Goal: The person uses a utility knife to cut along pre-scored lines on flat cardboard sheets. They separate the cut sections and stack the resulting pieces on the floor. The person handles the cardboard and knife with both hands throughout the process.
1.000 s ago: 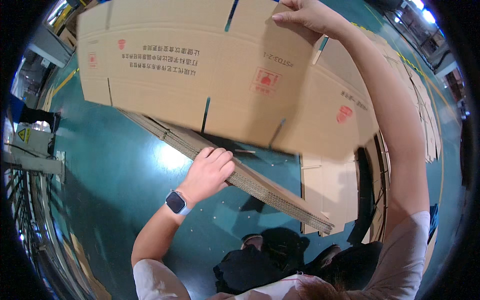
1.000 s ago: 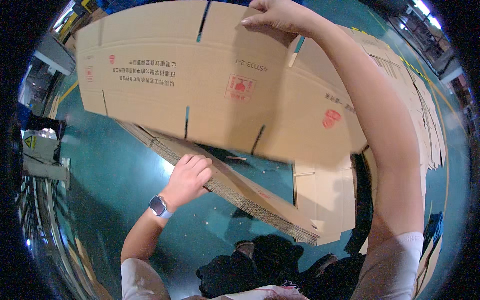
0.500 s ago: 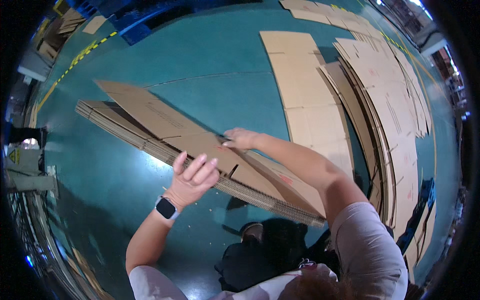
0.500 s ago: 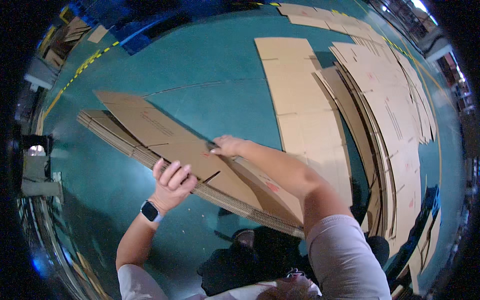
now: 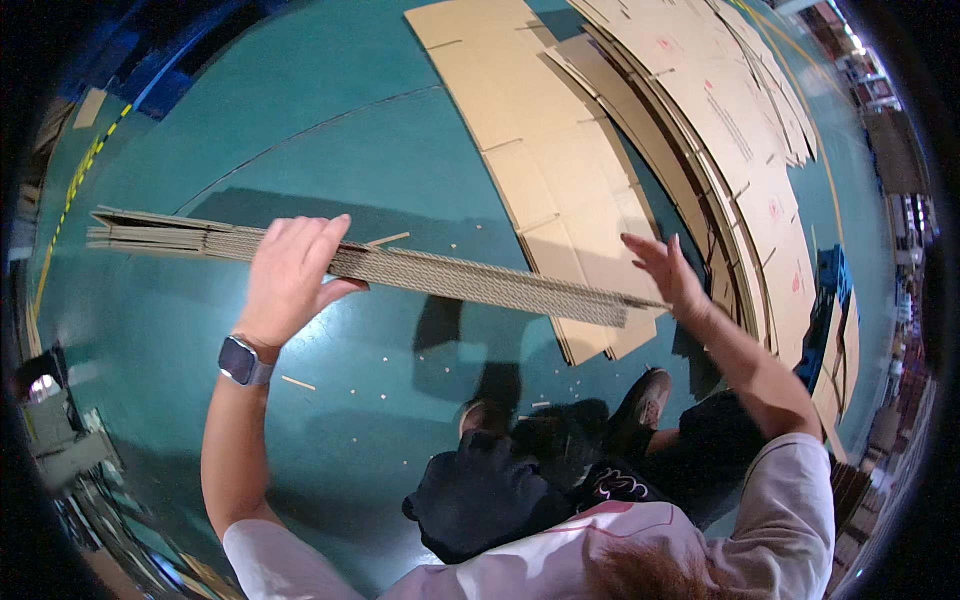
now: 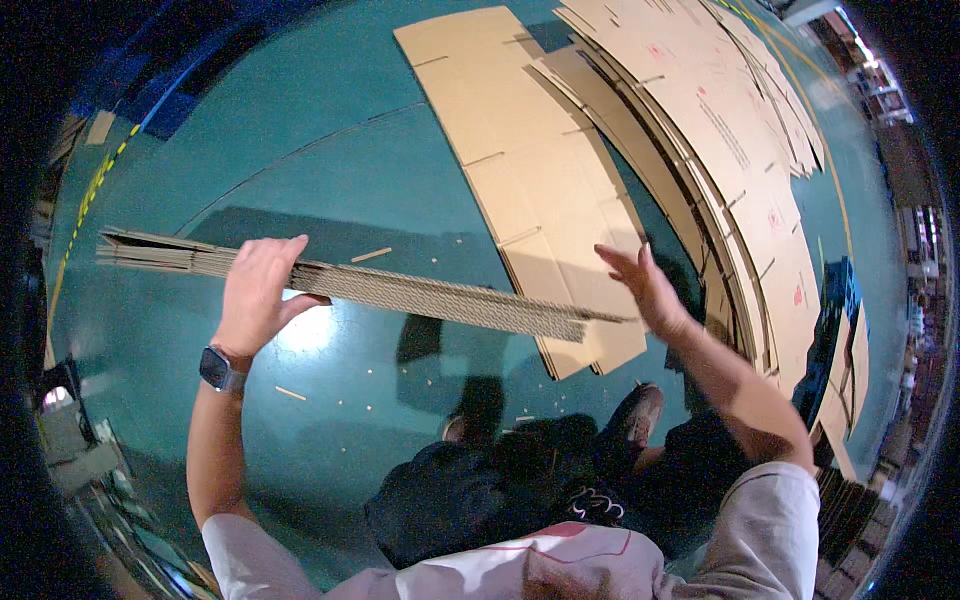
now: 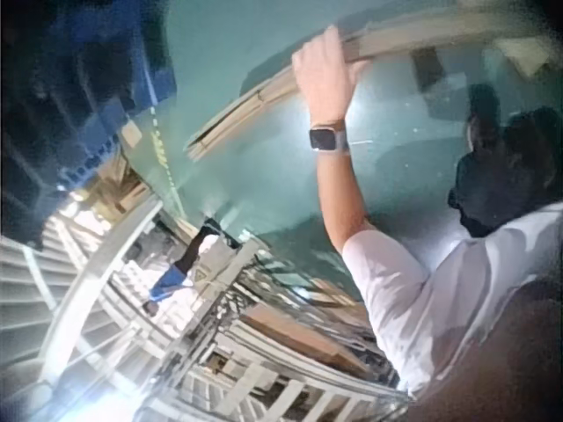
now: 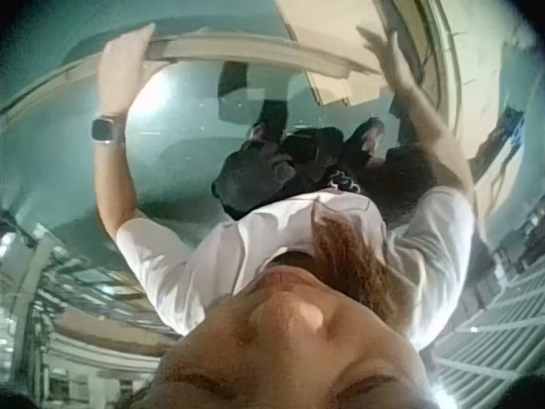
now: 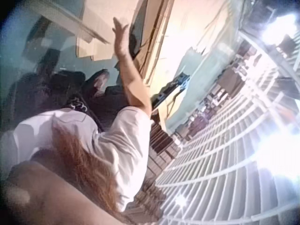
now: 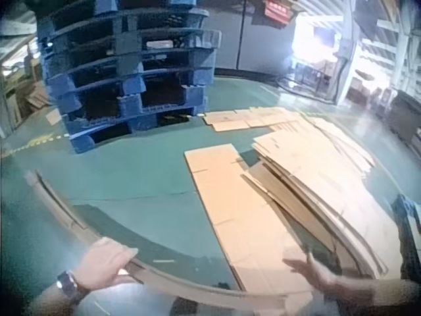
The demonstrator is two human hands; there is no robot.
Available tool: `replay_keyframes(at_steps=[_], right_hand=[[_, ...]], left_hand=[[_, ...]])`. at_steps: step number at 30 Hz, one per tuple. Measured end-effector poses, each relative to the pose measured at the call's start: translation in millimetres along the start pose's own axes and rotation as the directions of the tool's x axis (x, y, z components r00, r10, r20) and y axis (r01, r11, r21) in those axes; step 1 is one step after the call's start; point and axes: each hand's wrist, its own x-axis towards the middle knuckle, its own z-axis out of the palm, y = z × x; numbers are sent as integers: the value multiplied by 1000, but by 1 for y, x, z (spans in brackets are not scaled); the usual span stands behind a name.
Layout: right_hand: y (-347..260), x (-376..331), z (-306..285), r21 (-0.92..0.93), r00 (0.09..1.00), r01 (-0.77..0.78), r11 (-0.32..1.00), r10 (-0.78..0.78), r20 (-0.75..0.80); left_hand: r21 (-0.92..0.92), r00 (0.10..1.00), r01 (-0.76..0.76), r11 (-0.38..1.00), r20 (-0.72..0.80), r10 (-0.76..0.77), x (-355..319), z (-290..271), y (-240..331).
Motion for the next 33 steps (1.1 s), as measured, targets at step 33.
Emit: replay_keyframes(at_steps=[33], right_hand=[[81, 49, 140, 266, 910, 370, 890, -290, -295]], left_hand=[[94, 899, 211, 973, 372, -231, 59, 11, 83]])
